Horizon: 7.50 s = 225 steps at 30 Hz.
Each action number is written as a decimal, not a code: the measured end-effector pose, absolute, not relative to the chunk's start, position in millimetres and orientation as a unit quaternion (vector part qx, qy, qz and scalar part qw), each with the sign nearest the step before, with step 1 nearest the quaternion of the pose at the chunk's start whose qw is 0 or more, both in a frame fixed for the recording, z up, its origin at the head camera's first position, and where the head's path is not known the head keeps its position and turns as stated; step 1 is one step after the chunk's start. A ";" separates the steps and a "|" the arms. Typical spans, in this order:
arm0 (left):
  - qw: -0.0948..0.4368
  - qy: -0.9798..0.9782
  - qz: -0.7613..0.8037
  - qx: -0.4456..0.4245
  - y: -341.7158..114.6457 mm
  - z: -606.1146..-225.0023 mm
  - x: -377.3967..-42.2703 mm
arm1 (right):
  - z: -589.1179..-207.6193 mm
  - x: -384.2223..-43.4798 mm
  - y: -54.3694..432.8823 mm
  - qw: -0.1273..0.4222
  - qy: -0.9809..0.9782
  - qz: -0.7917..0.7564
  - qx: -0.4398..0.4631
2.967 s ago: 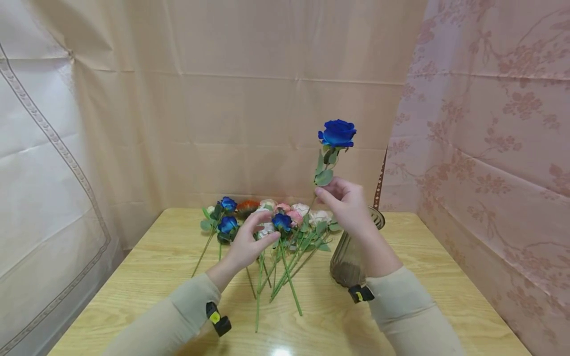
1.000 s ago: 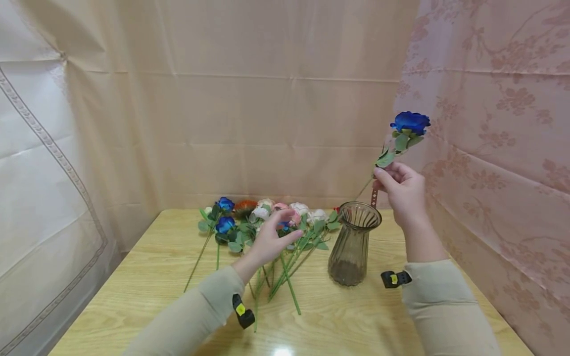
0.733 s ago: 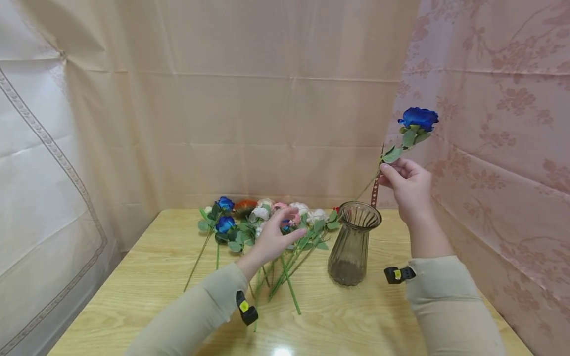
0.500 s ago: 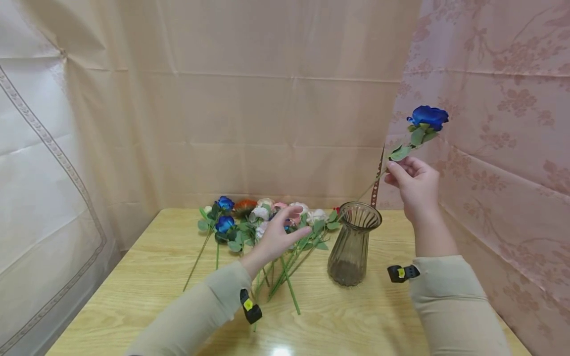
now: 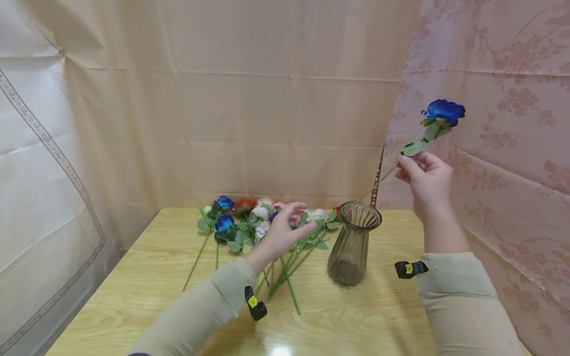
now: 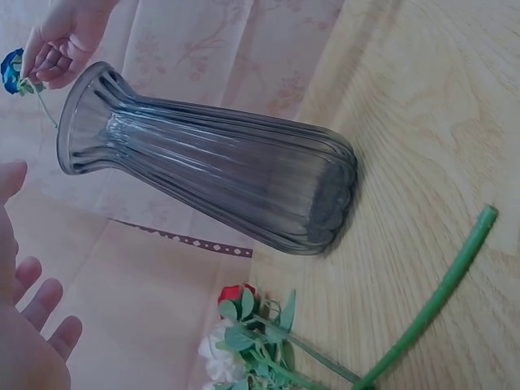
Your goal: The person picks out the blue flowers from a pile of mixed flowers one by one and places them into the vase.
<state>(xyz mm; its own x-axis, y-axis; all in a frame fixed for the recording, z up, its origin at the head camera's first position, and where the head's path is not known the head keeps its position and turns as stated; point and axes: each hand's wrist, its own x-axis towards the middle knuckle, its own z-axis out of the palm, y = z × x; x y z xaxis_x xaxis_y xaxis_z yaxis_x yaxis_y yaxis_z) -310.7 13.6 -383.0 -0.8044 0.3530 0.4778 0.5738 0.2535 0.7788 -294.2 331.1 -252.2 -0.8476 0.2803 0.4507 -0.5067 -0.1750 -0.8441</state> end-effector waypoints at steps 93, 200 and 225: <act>0.018 -0.795 -0.530 -0.294 26.7 -410.4 -296.7 | -302.7 -286.7 296.4 0.158 -0.924 0.305 0.169; 0.103 -0.799 -0.499 -0.320 -54.8 -374.2 -287.6 | -378.3 -266.8 317.8 0.099 -0.848 0.493 0.167; 0.112 -0.819 -0.478 -0.297 -79.6 -368.5 -293.4 | -391.6 -269.4 313.7 0.104 -0.857 0.472 0.176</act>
